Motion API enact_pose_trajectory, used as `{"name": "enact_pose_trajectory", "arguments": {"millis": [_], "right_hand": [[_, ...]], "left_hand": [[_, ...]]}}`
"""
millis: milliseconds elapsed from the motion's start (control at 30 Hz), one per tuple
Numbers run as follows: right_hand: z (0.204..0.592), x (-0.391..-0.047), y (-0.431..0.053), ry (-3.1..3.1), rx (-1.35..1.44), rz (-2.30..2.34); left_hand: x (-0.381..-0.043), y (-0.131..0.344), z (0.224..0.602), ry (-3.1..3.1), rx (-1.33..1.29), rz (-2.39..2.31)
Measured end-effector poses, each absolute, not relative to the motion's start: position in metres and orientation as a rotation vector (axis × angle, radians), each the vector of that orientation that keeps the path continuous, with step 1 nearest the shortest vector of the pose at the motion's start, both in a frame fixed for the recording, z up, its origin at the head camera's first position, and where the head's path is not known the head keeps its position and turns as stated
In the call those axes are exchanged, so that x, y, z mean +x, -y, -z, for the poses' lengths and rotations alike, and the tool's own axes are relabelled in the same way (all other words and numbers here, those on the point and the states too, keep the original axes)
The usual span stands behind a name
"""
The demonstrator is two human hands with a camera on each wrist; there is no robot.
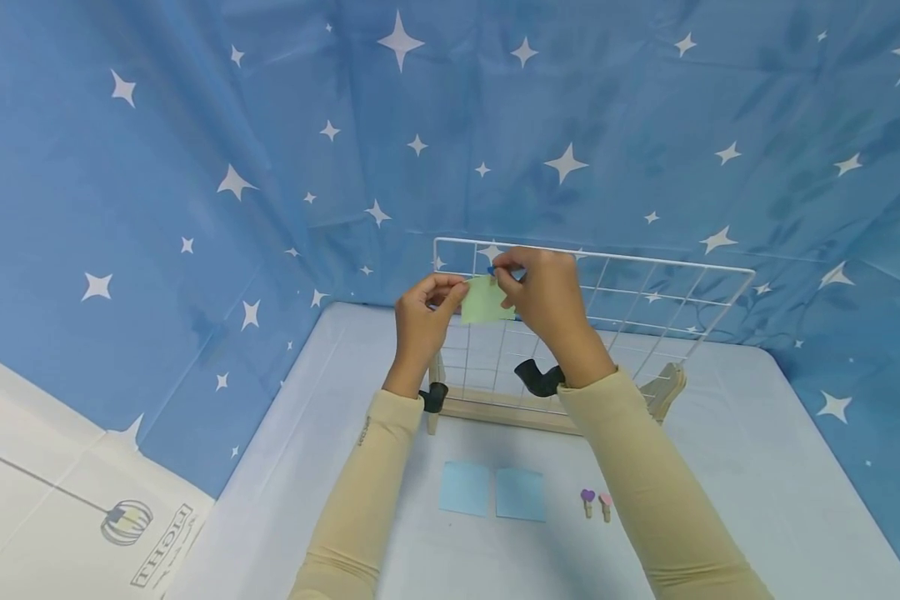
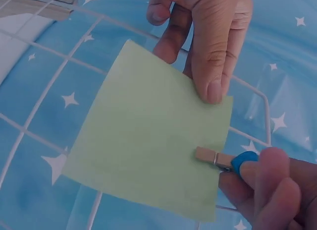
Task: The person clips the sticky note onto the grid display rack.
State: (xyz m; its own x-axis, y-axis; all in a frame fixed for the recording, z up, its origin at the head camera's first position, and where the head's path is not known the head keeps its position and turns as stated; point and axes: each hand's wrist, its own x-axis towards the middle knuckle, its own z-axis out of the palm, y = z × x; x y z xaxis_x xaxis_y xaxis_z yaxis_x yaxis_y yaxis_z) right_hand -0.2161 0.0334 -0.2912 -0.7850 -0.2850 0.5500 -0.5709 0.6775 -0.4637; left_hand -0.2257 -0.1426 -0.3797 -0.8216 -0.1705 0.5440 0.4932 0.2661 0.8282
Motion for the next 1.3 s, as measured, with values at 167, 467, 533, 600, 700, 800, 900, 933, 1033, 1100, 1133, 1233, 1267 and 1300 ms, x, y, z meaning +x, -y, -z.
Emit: {"name": "enact_pose_trajectory", "arguments": {"millis": [167,467,533,600,700,800,900,933,1033,1100,1133,1233,1267,1300], "right_hand": [[0.291,-0.215,-0.032,2.475,0.636,-0.837],[0.307,-0.220,-0.039,2.181,0.683,-0.764],[0.311,-0.221,-0.041,2.160,0.690,-0.826],[0.313,-0.221,-0.044,2.152,0.687,-0.923],[0.316,-0.220,-0.048,2.148,0.678,-1.071],[0.319,-0.220,-0.052,2.135,0.701,-1.169],[0.322,-0.221,-0.056,2.113,0.736,-1.252],[0.323,-0.221,-0.057,2.105,0.745,-1.277],[0.325,-0.220,-0.061,2.103,0.756,-1.367],[0.326,-0.219,-0.063,2.120,0.749,-1.435],[0.327,-0.219,-0.065,2.132,0.742,-1.468],[0.328,-0.216,-0.068,2.184,0.715,-1.539],[0.328,-0.214,-0.070,2.202,0.708,-1.552],[0.329,-0.213,-0.071,2.220,0.704,-1.558]], "left_hand": [[-0.225,0.140,0.379,1.990,-0.263,1.586],[-0.222,0.138,0.379,1.978,-0.215,1.599],[-0.221,0.139,0.379,1.977,-0.214,1.602],[-0.220,0.139,0.380,1.972,-0.215,1.603],[-0.219,0.140,0.381,1.964,-0.220,1.597],[-0.219,0.141,0.382,1.953,-0.219,1.594],[-0.218,0.141,0.382,1.940,-0.219,1.604],[-0.218,0.141,0.382,1.937,-0.216,1.604],[-0.216,0.142,0.381,1.929,-0.204,1.600],[-0.214,0.144,0.381,1.926,-0.198,1.593],[-0.213,0.145,0.382,1.924,-0.200,1.593],[-0.210,0.147,0.383,1.919,-0.218,1.592],[-0.209,0.148,0.383,1.916,-0.228,1.589],[-0.207,0.149,0.383,1.913,-0.238,1.585]]}}
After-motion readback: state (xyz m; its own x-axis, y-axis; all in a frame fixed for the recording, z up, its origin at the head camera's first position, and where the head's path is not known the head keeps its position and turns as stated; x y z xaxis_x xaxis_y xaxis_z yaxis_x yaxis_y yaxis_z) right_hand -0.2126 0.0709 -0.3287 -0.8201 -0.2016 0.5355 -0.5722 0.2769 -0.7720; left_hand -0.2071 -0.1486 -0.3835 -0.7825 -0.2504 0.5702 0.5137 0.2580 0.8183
